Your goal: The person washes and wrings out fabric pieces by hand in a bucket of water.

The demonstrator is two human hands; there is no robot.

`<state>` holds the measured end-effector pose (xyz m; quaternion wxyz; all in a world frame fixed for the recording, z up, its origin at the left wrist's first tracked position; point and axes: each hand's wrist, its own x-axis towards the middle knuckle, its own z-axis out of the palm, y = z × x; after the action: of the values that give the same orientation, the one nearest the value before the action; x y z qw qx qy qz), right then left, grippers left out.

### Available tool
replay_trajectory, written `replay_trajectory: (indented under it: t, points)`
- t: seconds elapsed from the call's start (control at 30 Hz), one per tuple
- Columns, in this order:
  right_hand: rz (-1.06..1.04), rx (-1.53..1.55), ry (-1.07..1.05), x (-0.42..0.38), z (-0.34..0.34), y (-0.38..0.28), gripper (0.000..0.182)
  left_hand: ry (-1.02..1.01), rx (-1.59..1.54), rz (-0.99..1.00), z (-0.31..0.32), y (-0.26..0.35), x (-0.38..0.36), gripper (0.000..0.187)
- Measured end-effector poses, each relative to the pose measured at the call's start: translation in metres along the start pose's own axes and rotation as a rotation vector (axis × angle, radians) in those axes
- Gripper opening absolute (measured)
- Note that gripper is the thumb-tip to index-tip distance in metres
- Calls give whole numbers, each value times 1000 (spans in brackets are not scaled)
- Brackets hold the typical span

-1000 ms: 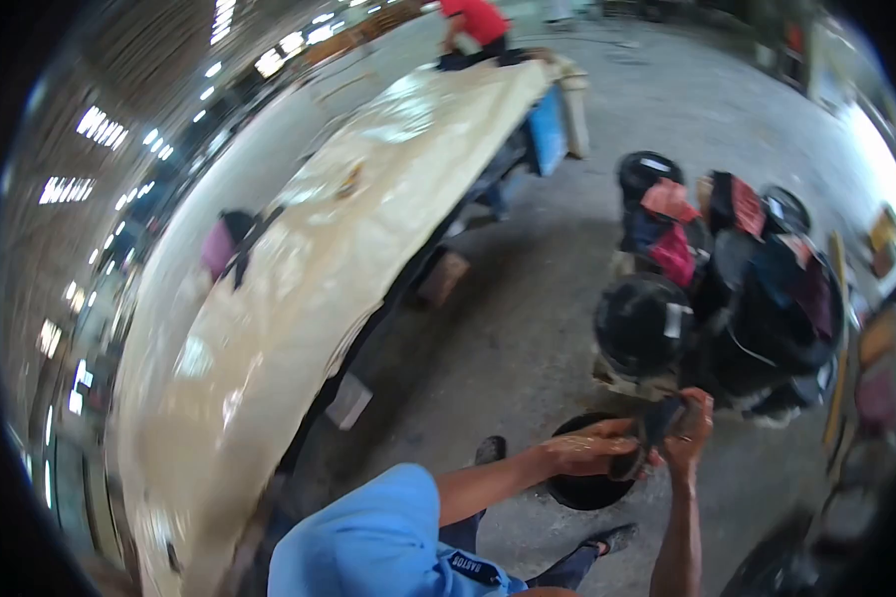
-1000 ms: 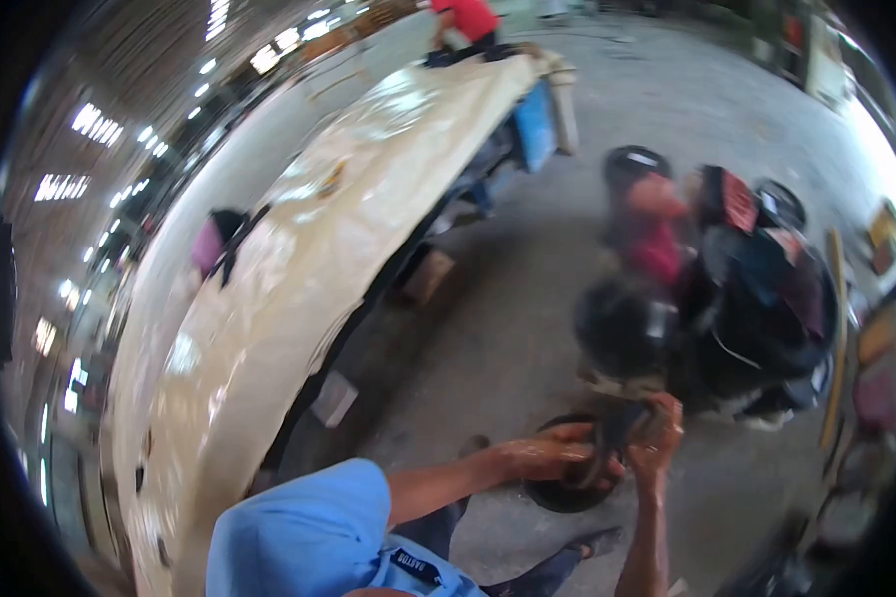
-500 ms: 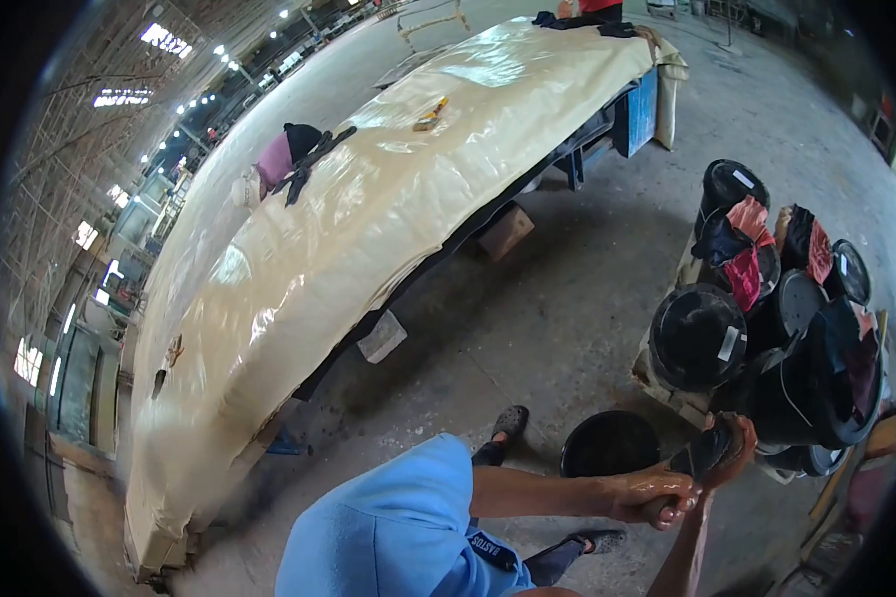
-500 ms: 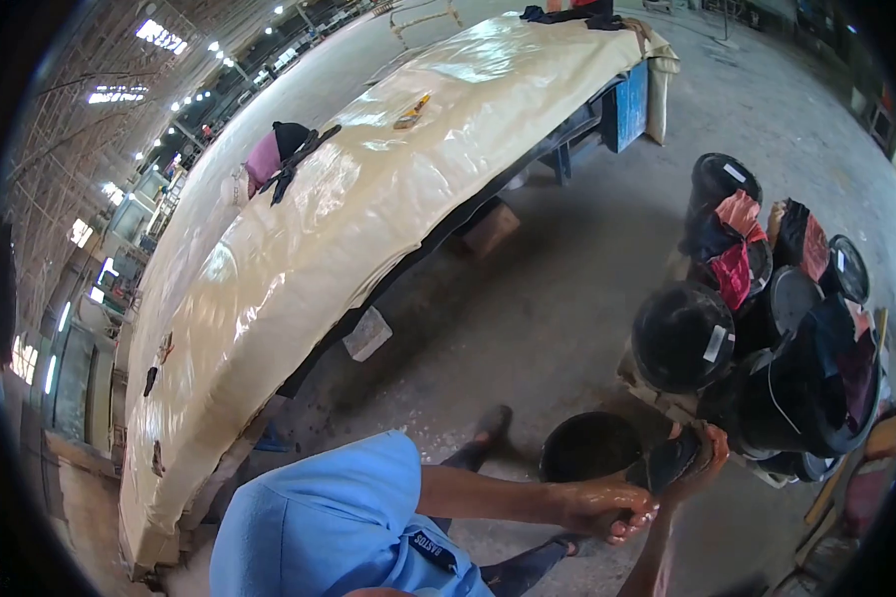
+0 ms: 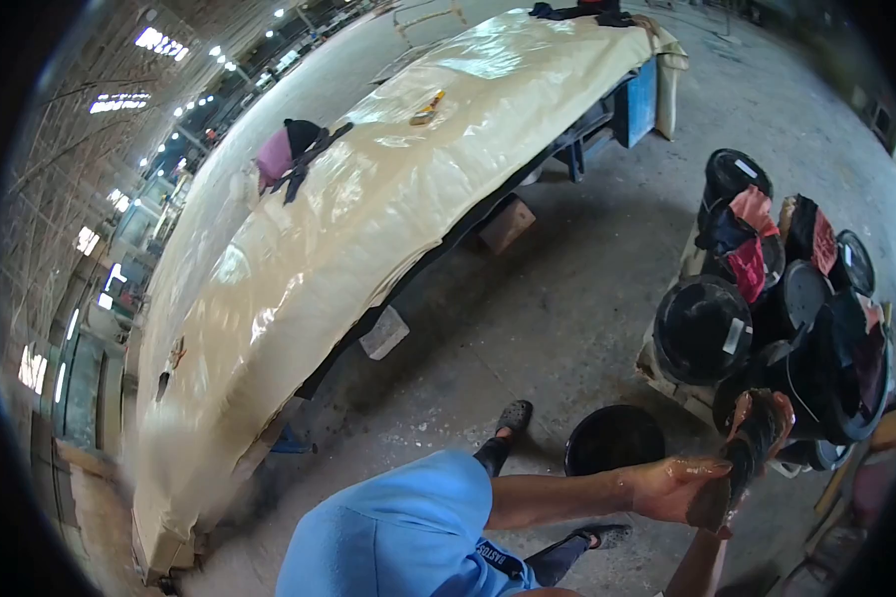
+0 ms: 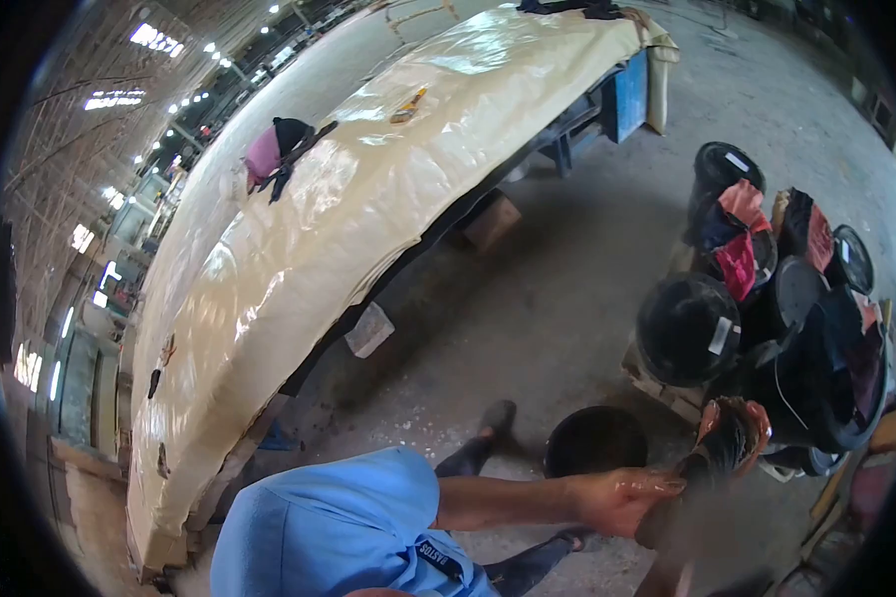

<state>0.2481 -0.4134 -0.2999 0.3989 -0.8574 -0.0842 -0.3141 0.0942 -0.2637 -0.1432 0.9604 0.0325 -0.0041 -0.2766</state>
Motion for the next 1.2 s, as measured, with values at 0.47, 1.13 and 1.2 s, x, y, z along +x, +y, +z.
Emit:
replay_trajectory:
  t: [0.47,1.13,1.2]
  points:
    - [-702,328,-259,78,-94,-117,29,-10,32,-98,0,-24,-15,36]
    - [-572,-506,-906,-24,-130,-84,28,104,2162,-275,-87,40,-15,42]
    - [-341,-390,-958,-50,-125,-71,26,-55,2330,-228,-99,51,-3,39]
